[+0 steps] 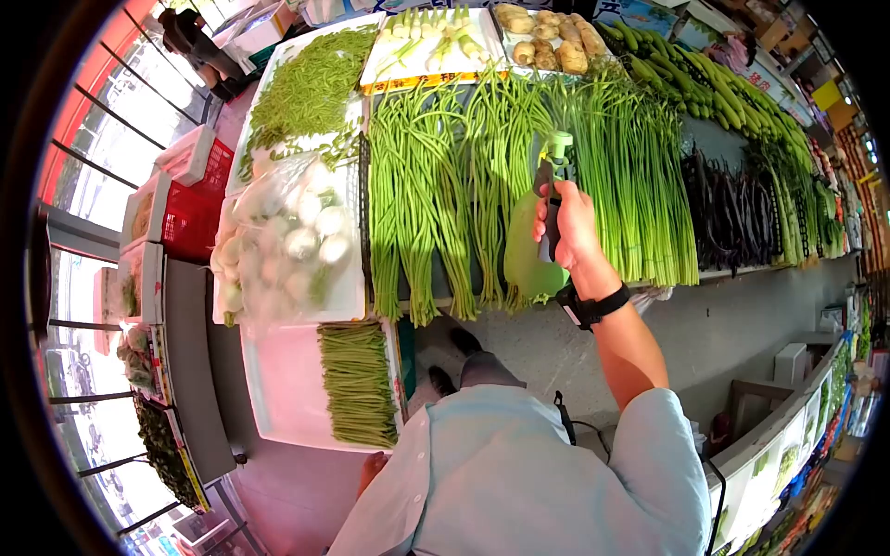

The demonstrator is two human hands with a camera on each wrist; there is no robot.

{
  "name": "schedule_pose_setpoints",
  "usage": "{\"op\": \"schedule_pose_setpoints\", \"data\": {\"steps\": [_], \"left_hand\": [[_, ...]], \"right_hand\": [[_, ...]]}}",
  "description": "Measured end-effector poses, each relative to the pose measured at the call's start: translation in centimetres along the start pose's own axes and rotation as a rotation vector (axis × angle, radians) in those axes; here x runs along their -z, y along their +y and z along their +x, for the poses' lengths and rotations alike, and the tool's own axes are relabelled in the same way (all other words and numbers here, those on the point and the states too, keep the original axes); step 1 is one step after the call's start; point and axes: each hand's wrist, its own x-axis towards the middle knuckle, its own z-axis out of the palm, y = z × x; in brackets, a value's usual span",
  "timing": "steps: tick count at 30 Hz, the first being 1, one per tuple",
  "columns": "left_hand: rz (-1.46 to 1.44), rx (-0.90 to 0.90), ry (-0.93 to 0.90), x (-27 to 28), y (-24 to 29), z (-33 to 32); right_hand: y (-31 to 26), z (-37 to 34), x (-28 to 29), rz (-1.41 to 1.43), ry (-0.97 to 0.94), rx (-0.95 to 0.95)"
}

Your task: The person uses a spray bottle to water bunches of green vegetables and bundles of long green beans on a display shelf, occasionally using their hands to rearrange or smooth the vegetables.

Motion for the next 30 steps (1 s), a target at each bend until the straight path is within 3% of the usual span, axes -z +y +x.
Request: {"op": "schedule_pose_setpoints", "data": {"steps": [2, 9, 11, 14, 16, 20, 23, 26, 30], "left_hand": [[-0.014, 0.02, 0.01, 0.6, -1.0, -0.7], [-0.131, -0.008, 0.056, -0.3, -14.7, -1.1], [0.159, -0.066, 0.082, -0.3, -18.4, -1.1], [0.011, 0.088, 0.017, 0.4, -20.1, -2.4], [0.028, 0.082, 0.009, 1.1, -20.1, -2.9], [-0.083, 0.044, 0.019, 2.4, -21.1, -2.1], [0.034, -0.044, -0.017, 5.1, -13.2, -3.3], [0.006, 0.066, -0.074, 5.8, -12.7, -1.5], [0.109, 0.013, -0.156, 7.4, -14.2, 1.1]], "right_hand": [[1.3, -2.1, -1.3, -0.092, -0.07, -0.058], [8.2, -7.8, -6.8, -0.153, -0.314, -0.238], [10.0, -9.4, -8.3, -0.148, -0.397, -0.291], [11.9, -11.3, -9.2, -0.132, -0.447, -0.321], [12.4, -12.3, -8.9, -0.124, -0.448, -0.335], [12.3, -14.9, -5.5, 0.014, -0.28, -0.301], [11.6, -16.9, -1.9, 0.099, -0.05, -0.206], [10.9, -18.2, 1.7, 0.093, 0.139, -0.079], [10.3, -19.5, 5.2, 0.015, 0.269, 0.019]]}}
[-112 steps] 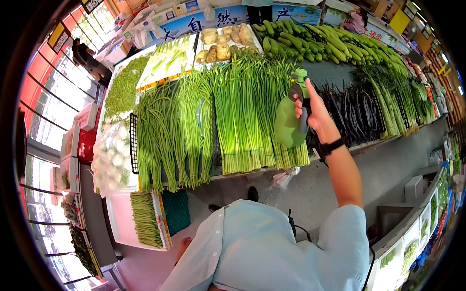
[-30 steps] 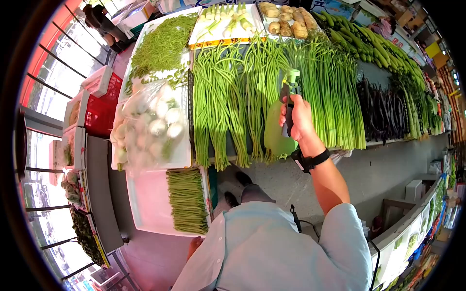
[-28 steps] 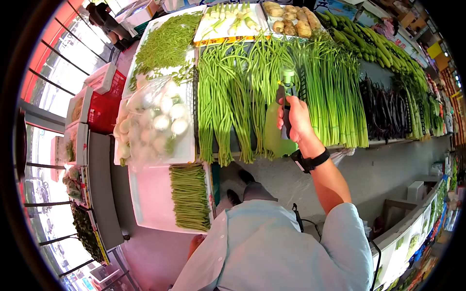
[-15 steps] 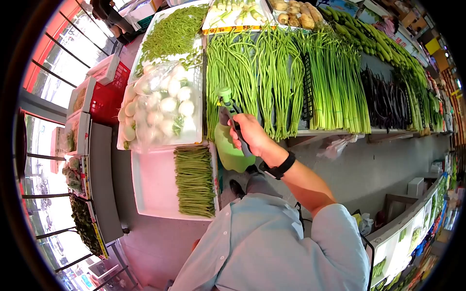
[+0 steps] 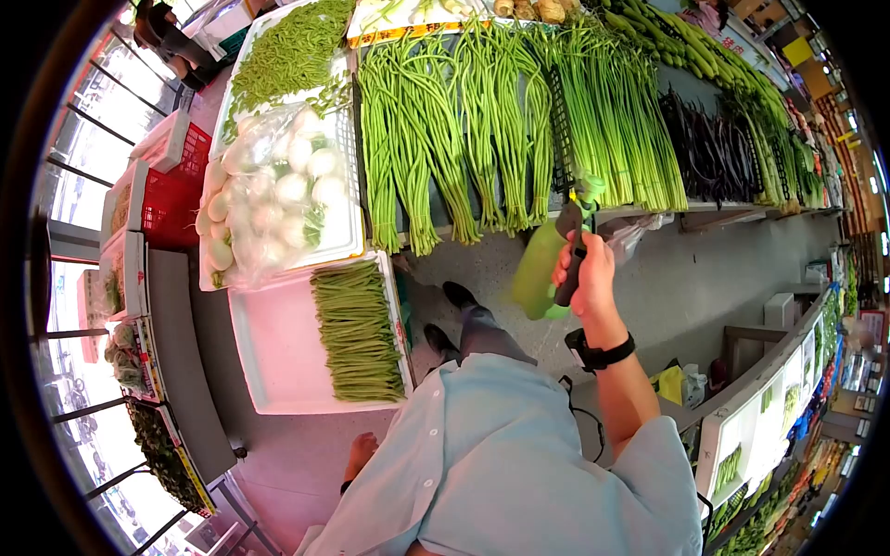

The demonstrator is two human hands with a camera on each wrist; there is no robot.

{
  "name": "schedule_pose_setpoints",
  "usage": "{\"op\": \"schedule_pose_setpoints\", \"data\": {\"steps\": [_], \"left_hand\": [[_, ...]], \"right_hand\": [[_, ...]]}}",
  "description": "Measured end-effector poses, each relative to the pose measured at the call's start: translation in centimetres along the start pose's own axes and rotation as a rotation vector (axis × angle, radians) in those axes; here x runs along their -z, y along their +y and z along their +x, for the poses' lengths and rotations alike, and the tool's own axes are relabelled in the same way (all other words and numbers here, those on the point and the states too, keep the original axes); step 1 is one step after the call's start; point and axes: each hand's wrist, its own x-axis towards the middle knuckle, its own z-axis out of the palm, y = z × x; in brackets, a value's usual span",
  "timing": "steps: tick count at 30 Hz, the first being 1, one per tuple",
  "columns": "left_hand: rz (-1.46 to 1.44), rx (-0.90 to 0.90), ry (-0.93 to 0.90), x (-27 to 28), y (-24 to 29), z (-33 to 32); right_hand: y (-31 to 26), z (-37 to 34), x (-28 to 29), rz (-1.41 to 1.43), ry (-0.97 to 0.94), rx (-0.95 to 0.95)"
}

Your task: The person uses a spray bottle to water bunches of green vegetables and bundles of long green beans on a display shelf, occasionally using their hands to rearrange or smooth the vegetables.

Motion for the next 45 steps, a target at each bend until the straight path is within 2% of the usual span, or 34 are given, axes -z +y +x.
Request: {"op": "schedule_pose_setpoints", "data": {"steps": [5, 7, 11, 14, 17, 22, 27, 29, 31, 32, 33, 35, 37, 39, 41, 43, 45], "left_hand": [[-0.227, 0.131, 0.083, 1.2, -1.6, 1.6], [-0.219, 0.131, 0.099, 1.6, -0.4, 1.0], [-0.216, 0.095, 0.117, 1.9, 0.2, 0.6], [-0.245, 0.112, 0.111, 1.9, 0.2, 0.4], [-0.209, 0.053, 0.116, 1.7, -1.5, 0.8], [-0.144, 0.036, 0.113, 0.8, -4.2, 2.1], [-0.029, 0.009, 0.039, 1.1, -5.0, 3.8], [0.025, -0.073, 0.05, 1.8, -3.8, 4.5], [-0.01, -0.068, 0.027, 2.9, -2.0, 4.7], [-0.041, -0.066, 0.006, 3.6, -0.6, 4.7], [-0.038, -0.067, 0.002, 4.9, 3.0, 3.9], [-0.05, 0.162, -0.382, 8.0, 13.1, 1.2], [0.058, 0.002, -0.374, 9.1, 18.4, 1.5], [0.054, -0.252, -0.2, 8.3, 23.5, 3.1], [0.157, -0.591, 0.025, 6.4, 31.2, 4.3], [0.271, -0.865, 0.049, 4.4, 37.9, 7.3], [0.305, -1.012, 0.079, 1.5, 44.6, 10.0]], "right_hand": [[0.0, -2.0, 1.1, -0.143, -0.023, -0.019], [0.7, -2.9, 0.9, -0.263, -0.155, -0.148], [3.2, -4.3, -1.0, -0.411, -0.412, -0.256], [4.5, -5.4, -3.1, -0.57, -0.69, -0.325], [6.1, -5.9, -4.7, -0.538, -0.75, -0.371], [5.8, -6.5, -3.2, -0.36, -0.653, -0.436], [3.8, -8.1, 1.9, -0.254, -0.308, -0.401], [3.5, -8.1, 4.8, -0.245, -0.189, -0.364], [2.9, -8.3, 7.0, -0.255, -0.036, -0.304], [2.4, -8.6, 7.9, -0.22, 0.004, -0.274], [2.0, -9.1, 8.6, -0.185, 0.045, -0.244], [1.6, -10.1, 10.3, -0.163, 0.026, -0.121], [1.3, -10.6, 11.8, -0.116, 0.077, -0.068], [1.1, -10.6, 12.3, -0.079, 0.119, -0.055], [1.2, -10.4, 12.7, -0.032, 0.164, -0.039], [1.1, -9.7, 12.8, 0.03, 0.187, -0.026], [0.8, -9.0, 12.9, 0.014, 0.176, -0.012]]}}
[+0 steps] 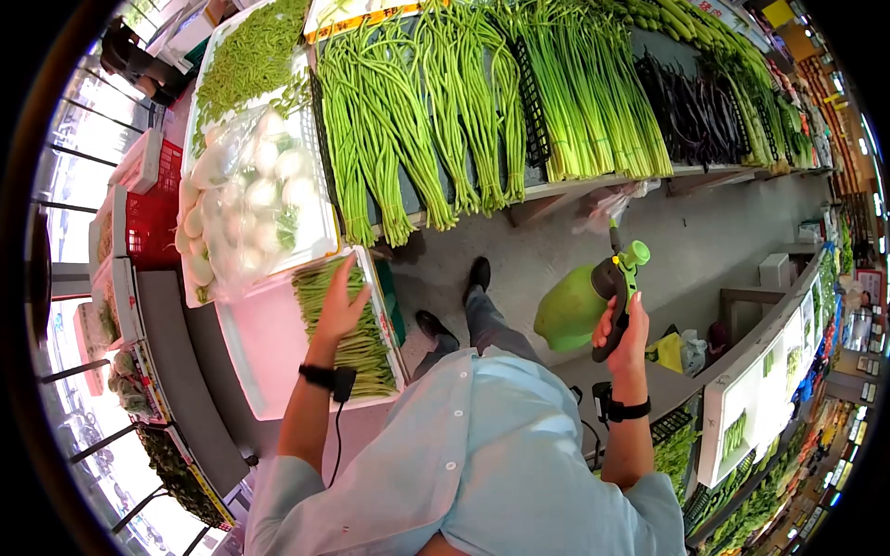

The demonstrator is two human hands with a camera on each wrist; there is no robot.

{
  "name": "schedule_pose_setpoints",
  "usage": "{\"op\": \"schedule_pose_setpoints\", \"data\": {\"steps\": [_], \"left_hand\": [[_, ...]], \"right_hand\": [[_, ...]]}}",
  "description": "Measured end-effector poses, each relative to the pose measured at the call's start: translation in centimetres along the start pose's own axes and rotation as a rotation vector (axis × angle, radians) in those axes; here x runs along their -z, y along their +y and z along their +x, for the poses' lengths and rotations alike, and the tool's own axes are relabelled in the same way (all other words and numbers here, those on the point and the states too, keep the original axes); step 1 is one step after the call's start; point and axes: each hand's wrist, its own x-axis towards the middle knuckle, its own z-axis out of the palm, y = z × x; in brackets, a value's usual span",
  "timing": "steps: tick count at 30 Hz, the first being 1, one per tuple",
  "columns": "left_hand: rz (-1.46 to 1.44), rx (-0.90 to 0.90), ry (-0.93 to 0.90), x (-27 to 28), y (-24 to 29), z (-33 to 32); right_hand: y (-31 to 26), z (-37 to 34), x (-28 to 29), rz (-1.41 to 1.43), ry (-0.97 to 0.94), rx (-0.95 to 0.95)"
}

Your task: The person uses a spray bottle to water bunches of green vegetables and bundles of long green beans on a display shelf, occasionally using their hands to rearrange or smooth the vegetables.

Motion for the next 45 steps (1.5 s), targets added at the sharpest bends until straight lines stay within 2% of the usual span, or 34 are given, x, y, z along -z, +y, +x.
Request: {"op": "schedule_pose_setpoints", "data": {"steps": [2, 6, 8, 10, 11, 13, 15, 19, 20, 22, 23, 24, 28, 29, 30, 32, 34, 37, 40, 42, 45], "left_hand": [[0.088, -0.025, -0.021, -2.0, 1.6, 6.5], [0.411, 0.064, -0.083, -5.9, 0.7, 17.1], [0.531, 0.106, -0.087, -8.0, -0.8, 19.8], [0.656, 0.128, 0.036, -9.9, -3.4, 21.4], [0.686, 0.187, -0.044, -10.3, -3.6, 21.3], [0.707, 0.181, -0.037, -11.0, -4.0, 21.7], [0.735, 0.191, -0.017, -10.9, -4.0, 21.3], [0.576, 0.261, -0.133, -8.7, -2.4, 21.8], [0.586, 0.294, -0.094, -7.7, -2.1, 21.9], [0.384, 0.273, -0.062, -5.6, -2.0, 22.1], [0.446, 0.199, 0.143, -5.1, -1.3, 21.4], [0.503, 0.103, 0.264, -4.5, -1.0, 20.6], [0.604, 0.259, 0.348, -7.2, -2.4, 14.7], [0.774, 0.357, 0.254, -8.2, -3.0, 13.3], [0.773, 0.374, 0.259, -8.5, -3.3, 12.8], [0.468, 0.526, 0.25, -9.3, -3.6, 12.1], [0.456, 0.608, 0.225, -8.9, -2.6, 12.6], [0.439, 0.521, 0.19, -8.2, -2.3, 11.9], [0.185, 0.359, 0.278, -7.1, -4.7, 9.7], [0.156, 0.376, 0.328, -5.8, -4.3, 7.8], [0.189, 0.263, 0.352, -5.0, -4.0, 3.6]], "right_hand": [[-0.3, 0.8, -0.2, -0.011, -0.021, 0.013], [-1.0, 1.9, 0.7, 0.037, 0.005, -0.01], [-1.4, 2.6, 1.2, -0.012, 0.058, 0.03], [-1.5, 3.7, 2.3, 0.015, 0.093, 0.014], [-1.4, 4.3, 2.9, 0.016, 0.117, 0.023], [-1.8, 5.6, 3.5, 0.015, 0.14, 0.019], [-2.3, 7.0, 3.8, -0.029, 0.188, 0.025], [-2.8, 10.3, 5.2, -0.042, 0.197, 0.007], [-3.0, 10.9, 5.5, -0.036, 0.184, -0.005], [-3.6, 12.0, 5.5, -0.023, 0.163, 0.008], [-3.8, 12.3, 5.4, -0.026, 0.147, 0.016], [-4.2, 12.7, 5.1, -0.034, 0.139, 0.027], [-4.9, 13.6, 3.1, -0.046, 0.113, 0.018], [-4.9, 13.7, 2.4, -0.036, 0.099, 0.022], [-4.9, 13.7, 1.8, -0.029, 0.088, 0.026], [-5.0, 13.5, 1.0, -0.034, 0.071, 0.012], [-5.4, 13.2, 0.1, -0.052, 0.041, -0.004], [-5.8, 12.8, -2.0, -0.105, 0.061, -0.056], [-5.3, 11.5, -4.6, -0.166, 0.017, -0.048], [-4.6, 10.5, -5.8, -0.209, 0.023, -0.065], [-4.0, 9.4, -6.3, -0.241, 0.031, -0.097]]}}
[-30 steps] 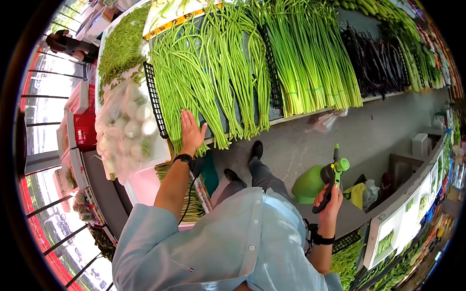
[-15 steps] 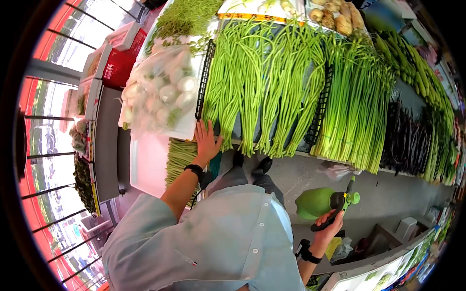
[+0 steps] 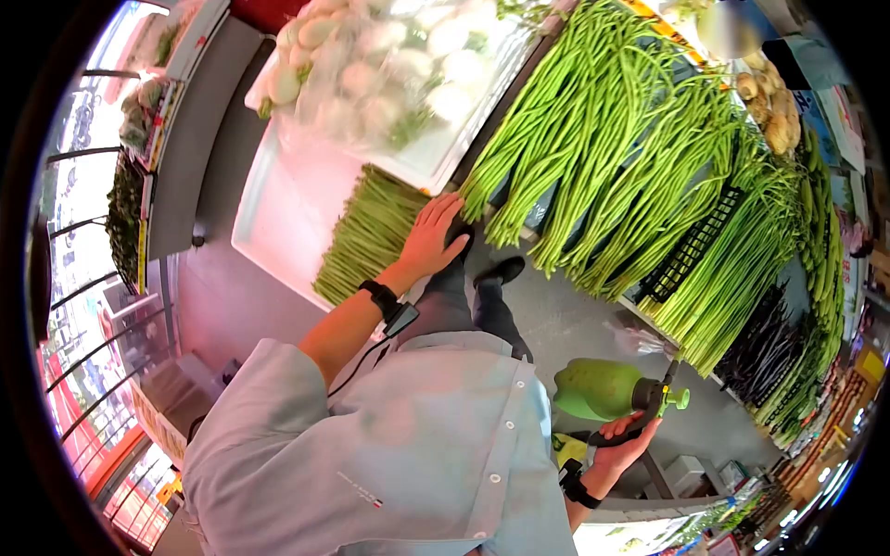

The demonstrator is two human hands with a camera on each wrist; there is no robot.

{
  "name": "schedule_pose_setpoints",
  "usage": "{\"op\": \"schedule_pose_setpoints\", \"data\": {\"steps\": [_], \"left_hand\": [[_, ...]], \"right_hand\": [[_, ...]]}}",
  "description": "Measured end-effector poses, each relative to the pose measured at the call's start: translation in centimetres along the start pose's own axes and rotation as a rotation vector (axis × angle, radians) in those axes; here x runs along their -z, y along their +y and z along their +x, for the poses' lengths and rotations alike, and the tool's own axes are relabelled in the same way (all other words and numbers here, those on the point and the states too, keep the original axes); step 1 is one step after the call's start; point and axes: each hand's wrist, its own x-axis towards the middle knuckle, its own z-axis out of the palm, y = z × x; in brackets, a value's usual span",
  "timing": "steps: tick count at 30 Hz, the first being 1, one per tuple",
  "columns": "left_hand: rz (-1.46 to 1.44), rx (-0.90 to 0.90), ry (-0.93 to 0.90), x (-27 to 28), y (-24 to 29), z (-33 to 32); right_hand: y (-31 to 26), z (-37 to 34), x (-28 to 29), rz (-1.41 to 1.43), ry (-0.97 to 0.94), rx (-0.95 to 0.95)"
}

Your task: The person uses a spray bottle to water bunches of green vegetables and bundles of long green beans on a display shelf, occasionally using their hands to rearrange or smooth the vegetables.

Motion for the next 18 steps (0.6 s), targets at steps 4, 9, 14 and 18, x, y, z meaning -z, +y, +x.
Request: {"op": "schedule_pose_setpoints", "data": {"steps": [4, 9, 14, 18], "left_hand": [[0.066, 0.038, -0.08, 1.7, -3.6, -7.6], [0.197, 0.215, 0.005, 3.0, -7.7, -16.3], [0.225, 0.401, 0.051, 4.5, -9.5, -22.9], [0.228, 0.415, 0.093, 5.3, -8.3, -29.7]], "right_hand": [[-0.1, -2.1, -0.5, -0.015, -0.078, 0.014], [0.9, -4.0, -0.8, 0.007, -0.203, 0.014], [3.6, -4.6, 0.3, 0.003, -0.372, 0.005], [6.3, -5.7, 3.0, -0.034, -0.501, 0.011]]}}
